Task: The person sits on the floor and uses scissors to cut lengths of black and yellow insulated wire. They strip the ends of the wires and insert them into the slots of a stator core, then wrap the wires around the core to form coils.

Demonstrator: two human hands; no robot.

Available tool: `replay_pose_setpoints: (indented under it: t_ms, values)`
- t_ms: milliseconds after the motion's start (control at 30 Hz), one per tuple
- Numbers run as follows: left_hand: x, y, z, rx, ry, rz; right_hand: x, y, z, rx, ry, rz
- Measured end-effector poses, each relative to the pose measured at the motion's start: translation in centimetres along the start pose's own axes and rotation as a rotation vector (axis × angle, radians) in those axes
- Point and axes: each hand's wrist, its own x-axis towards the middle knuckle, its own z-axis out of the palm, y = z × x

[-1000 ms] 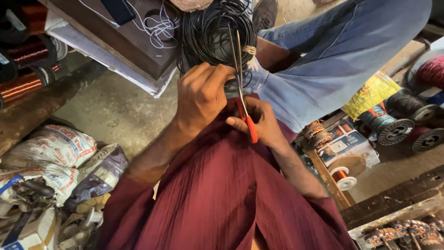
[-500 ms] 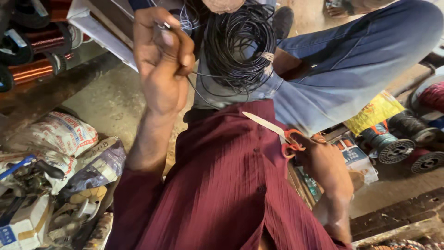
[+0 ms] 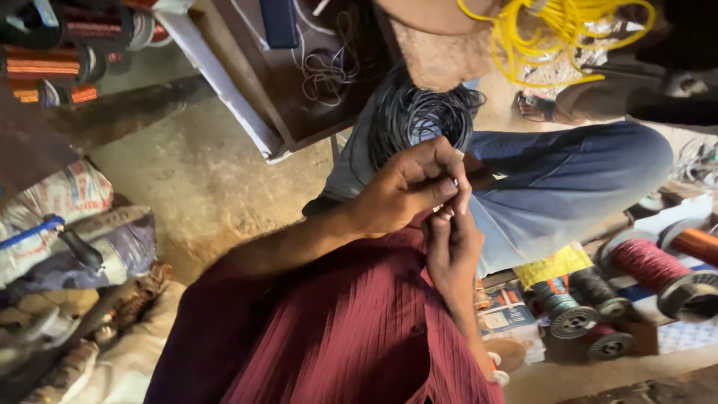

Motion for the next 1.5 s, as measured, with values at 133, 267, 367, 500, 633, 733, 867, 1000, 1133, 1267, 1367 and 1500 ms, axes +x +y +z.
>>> replay_pose_setpoints:
  t_ms: [133,267,367,500,633,733,867,1000,1133,1267,1367,1500]
  values:
    - [-0.5,0.5,-2.5,0.435,-0.043,0.128,-1.2,3.5,-1.3,-0.138,0.056,-0.165]
    - [1.6,-0.2,-4.8,1.287,0.035,0.186,-0.8,4.8,-4.0,0.098,0.265,-0.026]
    - [2.6,-2.1,-3.9,2.25,0.144,0.149,0.0,4.6,-5.5,0.132,0.365,-0.044]
    - [3.8,-3.0,-3.9,2.277,0.094,0.003,3.0,3.7,-5.2,0.065,0.352,-0.049]
    - [4.9,-2.9,-4.9,2.167,0.181,0.102,6.9,1.6,-5.3,-0.487,0.016,-0.157]
    - [5.9,-3.4,-5.4,2.112,0.237,0.14,10.3,-0.5,-6.7,-0.497,-0.17,-0.281]
    - [6.8,-3.2,-6.2,1.884,0.209,0.034,12.7,-3.2,-8.2,-0.328,-0.222,-0.269]
    - [7.8,0.0,-7.1,1.732,0.256,0.005,14.7,-3.5,-7.4,0.014,-0.157,-0.243]
    - [6.8,4.5,-7.2,1.511,0.223,-0.442,17.0,-2.9,-7.1,0.097,-0.218,-0.331]
    - [2.5,9.4,-8.7,1.147,0.321,-0.643,19.9,-2.3,-7.2,0.18,-0.221,-0.39]
    - [-3.1,12.8,-10.3,1.117,0.528,-0.533,21.5,-1.6,-6.4,0.129,-0.248,-0.408]
    - [-9.9,14.9,-12.4,0.928,0.947,-0.515,22.0,-1.2,-5.2,0.072,-0.228,-0.382]
